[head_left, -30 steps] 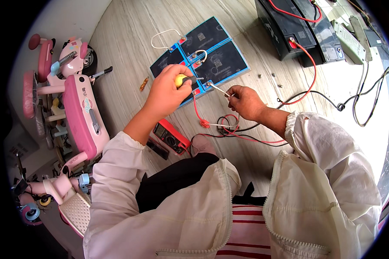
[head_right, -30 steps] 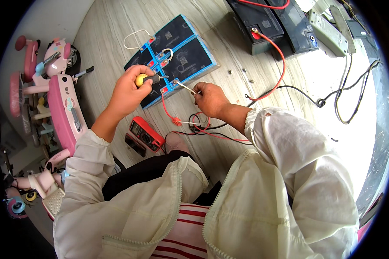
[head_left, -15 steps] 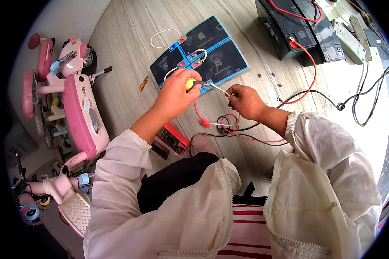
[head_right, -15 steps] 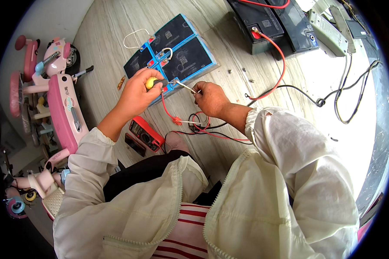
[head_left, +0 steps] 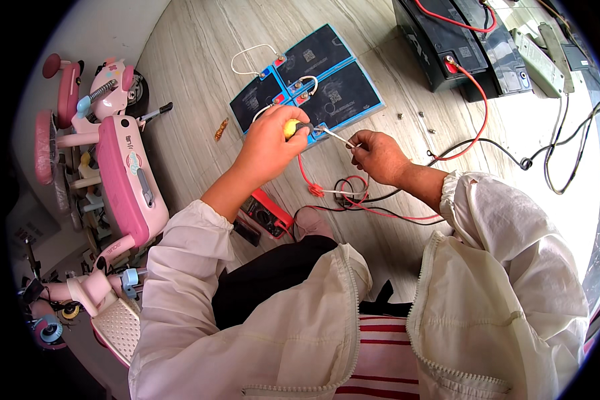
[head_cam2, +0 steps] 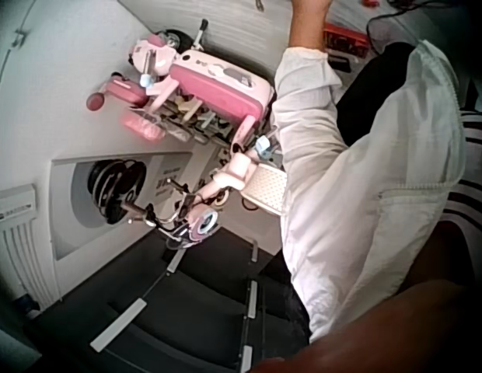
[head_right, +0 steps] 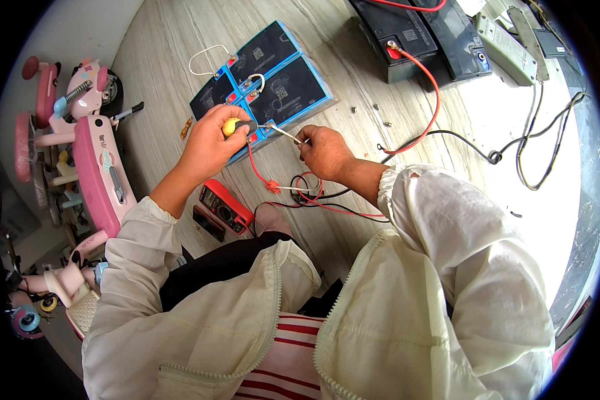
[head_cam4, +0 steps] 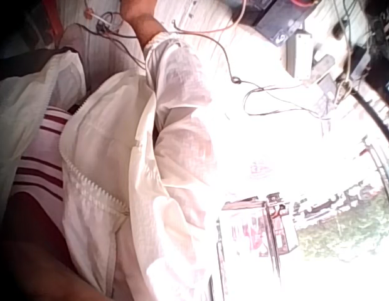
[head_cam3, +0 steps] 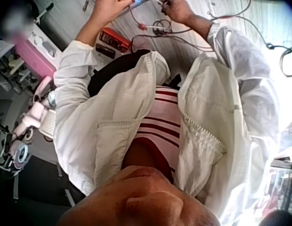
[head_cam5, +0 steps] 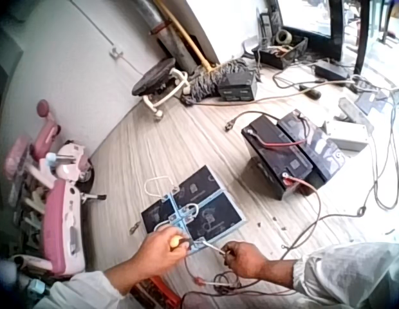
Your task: The person connects wires to a blue battery pack using a screwdriver, then plugs a charger into a power strip and measures the voltage with a multimeter.
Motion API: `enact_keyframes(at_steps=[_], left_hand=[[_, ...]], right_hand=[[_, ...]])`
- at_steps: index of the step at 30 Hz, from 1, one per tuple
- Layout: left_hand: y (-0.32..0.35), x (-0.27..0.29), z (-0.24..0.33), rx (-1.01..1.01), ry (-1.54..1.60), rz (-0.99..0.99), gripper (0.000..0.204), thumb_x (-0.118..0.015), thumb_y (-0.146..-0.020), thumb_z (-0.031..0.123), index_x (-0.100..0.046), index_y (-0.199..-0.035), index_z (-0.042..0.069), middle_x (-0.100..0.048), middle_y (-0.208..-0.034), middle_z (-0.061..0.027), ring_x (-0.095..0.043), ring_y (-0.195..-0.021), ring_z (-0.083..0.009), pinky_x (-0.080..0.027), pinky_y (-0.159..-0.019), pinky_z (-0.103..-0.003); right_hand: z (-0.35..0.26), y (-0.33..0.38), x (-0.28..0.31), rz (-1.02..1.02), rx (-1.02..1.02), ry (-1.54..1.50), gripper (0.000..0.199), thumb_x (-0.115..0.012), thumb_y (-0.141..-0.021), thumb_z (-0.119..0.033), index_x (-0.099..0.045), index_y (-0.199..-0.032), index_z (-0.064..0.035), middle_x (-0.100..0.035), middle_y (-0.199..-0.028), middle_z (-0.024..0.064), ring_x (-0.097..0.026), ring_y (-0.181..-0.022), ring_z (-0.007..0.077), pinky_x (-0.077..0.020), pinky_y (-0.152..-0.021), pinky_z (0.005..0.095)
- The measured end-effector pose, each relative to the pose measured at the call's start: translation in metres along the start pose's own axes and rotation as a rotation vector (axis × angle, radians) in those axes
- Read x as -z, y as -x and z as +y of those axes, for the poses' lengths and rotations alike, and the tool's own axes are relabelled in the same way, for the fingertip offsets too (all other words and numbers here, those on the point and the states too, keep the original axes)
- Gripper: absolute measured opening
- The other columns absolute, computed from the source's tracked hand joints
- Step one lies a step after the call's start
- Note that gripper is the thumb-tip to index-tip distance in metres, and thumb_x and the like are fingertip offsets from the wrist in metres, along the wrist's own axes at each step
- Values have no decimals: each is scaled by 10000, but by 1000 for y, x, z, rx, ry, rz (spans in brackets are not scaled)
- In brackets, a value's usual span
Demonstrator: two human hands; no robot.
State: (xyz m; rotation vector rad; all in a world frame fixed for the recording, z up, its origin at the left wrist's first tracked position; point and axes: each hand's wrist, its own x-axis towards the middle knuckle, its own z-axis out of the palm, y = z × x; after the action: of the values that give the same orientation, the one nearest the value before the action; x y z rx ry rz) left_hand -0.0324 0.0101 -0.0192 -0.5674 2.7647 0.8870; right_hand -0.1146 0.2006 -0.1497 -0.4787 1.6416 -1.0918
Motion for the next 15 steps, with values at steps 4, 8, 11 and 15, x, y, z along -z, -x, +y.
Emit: enact_keyframes(at_steps=[4, 8, 11, 15], left_hand=[[-1, 0, 1, 8, 0, 4, 179, -676, -873, 139, -650, -1023, 44, -608, -988, -89, -593, -838, -182, -479, -764, -307], [-2, -1, 2, 32, 35, 13, 197, -705, -839, 159, -651, -992, 47, -632, -966, -145, -627, -892, -304, -497, -802, -384], [-2, -2, 0, 21, 33, 29, 198, -707, -838, 158, -652, -992, 47, -633, -961, -143, -629, -885, -303, -498, -795, -384], [-2, -2, -1, 13, 20, 29, 192, -698, -849, 149, -652, -1003, 44, -629, -972, -124, -620, -874, -261, -494, -790, -360]], right_hand=[[4, -2, -1, 1, 5, -13, 168, -572, -928, -101, -661, -1040, -13, -720, -865, 145, -703, -837, 272, -540, -820, 383], [4, -2, -1, -2, -3, -15, 168, -572, -930, -101, -660, -1044, -13, -721, -870, 145, -703, -841, 272, -540, -821, 383], [4, -2, -1, -6, -3, -9, 169, -572, -932, -101, -658, -1048, -14, -721, -873, 146, -703, -842, 270, -539, -822, 383], [4, -3, -1, -9, -7, -12, 168, -572, -934, -102, -658, -1049, -14, -721, -874, 145, -703, -841, 266, -539, -822, 383]])
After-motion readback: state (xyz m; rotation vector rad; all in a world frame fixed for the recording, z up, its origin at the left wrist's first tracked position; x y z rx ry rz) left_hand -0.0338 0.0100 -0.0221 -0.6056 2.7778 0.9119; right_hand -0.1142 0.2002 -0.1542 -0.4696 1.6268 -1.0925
